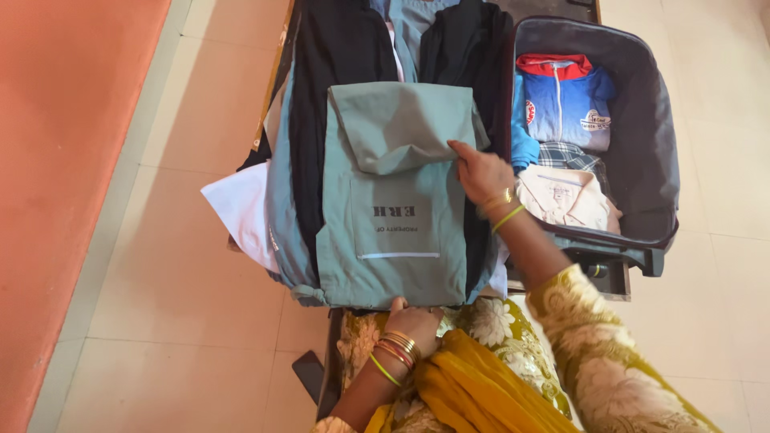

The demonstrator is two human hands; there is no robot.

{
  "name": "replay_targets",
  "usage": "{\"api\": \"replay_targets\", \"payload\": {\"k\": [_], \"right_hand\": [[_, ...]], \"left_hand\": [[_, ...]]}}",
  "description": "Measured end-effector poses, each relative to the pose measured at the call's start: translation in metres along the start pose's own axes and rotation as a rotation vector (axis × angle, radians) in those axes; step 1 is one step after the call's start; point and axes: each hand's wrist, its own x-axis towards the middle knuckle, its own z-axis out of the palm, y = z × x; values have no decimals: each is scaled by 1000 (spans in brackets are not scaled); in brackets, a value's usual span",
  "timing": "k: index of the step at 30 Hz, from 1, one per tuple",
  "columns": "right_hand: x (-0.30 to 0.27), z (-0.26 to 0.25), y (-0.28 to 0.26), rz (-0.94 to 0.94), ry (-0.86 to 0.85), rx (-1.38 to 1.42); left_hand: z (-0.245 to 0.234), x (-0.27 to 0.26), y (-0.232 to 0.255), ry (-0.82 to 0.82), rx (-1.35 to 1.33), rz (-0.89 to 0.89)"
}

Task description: The person takes a pair of green trousers from a pile, folds them on a low surface, and places them neatly inside an open suitcase.

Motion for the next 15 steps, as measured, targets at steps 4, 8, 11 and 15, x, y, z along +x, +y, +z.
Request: {"api": "replay_targets", "payload": {"k": [4, 8, 11, 15], "right_hand": [[-58, 24, -2, 72, 119, 399], [-125, 67, -6, 9, 139, 778], [-188, 82, -19, 72, -100, 512], [-236, 66, -38, -319, -49, 355]], "left_hand": [[-1, -1, 0, 27, -19, -5], [6, 5, -3, -44, 32, -39], [15, 10, -7, -97, 72, -55], [15, 11, 1, -264, 293, -16]]}}
